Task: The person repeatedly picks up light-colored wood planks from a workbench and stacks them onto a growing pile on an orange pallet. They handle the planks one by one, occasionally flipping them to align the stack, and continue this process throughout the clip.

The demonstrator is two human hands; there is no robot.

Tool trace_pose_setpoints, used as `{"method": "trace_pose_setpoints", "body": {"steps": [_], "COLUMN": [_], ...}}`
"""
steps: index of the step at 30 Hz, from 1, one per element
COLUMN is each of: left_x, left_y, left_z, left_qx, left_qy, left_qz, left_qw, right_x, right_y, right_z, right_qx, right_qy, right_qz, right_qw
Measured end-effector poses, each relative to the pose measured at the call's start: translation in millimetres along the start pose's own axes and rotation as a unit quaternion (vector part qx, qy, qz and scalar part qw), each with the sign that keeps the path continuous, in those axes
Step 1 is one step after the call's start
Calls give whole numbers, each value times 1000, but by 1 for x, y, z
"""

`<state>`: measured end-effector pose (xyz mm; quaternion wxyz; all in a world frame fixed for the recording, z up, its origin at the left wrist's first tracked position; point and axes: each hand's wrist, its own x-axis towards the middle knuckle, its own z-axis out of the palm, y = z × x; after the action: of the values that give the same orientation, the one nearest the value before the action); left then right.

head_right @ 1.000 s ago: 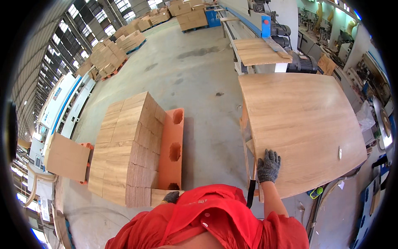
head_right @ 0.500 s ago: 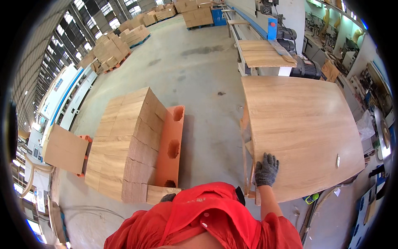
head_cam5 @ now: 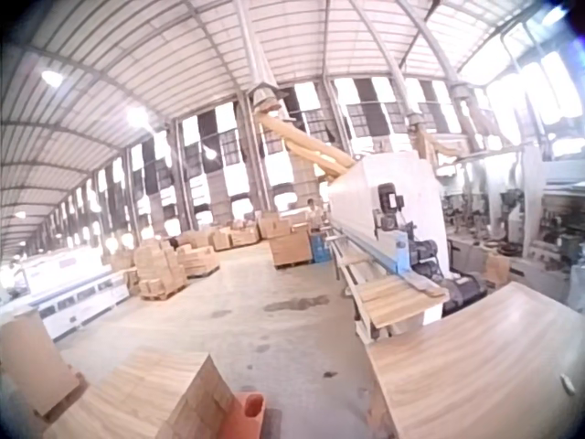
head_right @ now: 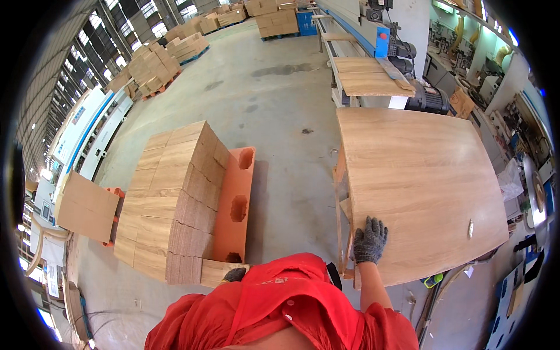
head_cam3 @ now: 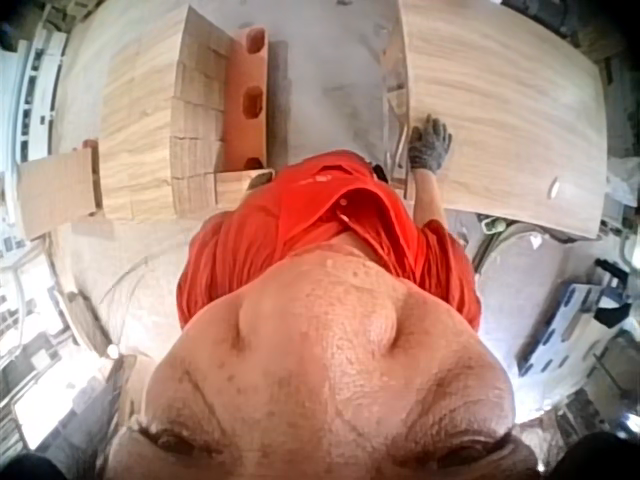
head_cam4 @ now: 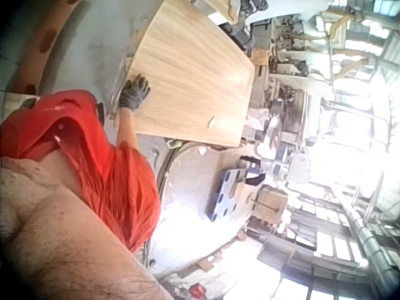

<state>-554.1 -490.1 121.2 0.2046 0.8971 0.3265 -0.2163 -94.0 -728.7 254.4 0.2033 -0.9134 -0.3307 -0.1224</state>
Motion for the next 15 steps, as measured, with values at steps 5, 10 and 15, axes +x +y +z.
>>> {"method": "trace_pose_setpoints", "body": {"steps": [5,10,15], "left_x": [4,32,38], "left_y": [-9,-32,-38], "left_z": [13,53,62], "left_qx": [-22,-17,-30], "left_qy": [-9,17,38], "left_qz": [1,32,26], "left_qw": [1000,999,998], "right_x": [0,0,0], "right_y": [1,0,-2], "right_z": [1,0,-1], "right_qx": [0,-7,-8], "right_qy": [-4,-11,-15], "right_qz": [4,5,6], "right_qw": [1000,1000,1000]}}
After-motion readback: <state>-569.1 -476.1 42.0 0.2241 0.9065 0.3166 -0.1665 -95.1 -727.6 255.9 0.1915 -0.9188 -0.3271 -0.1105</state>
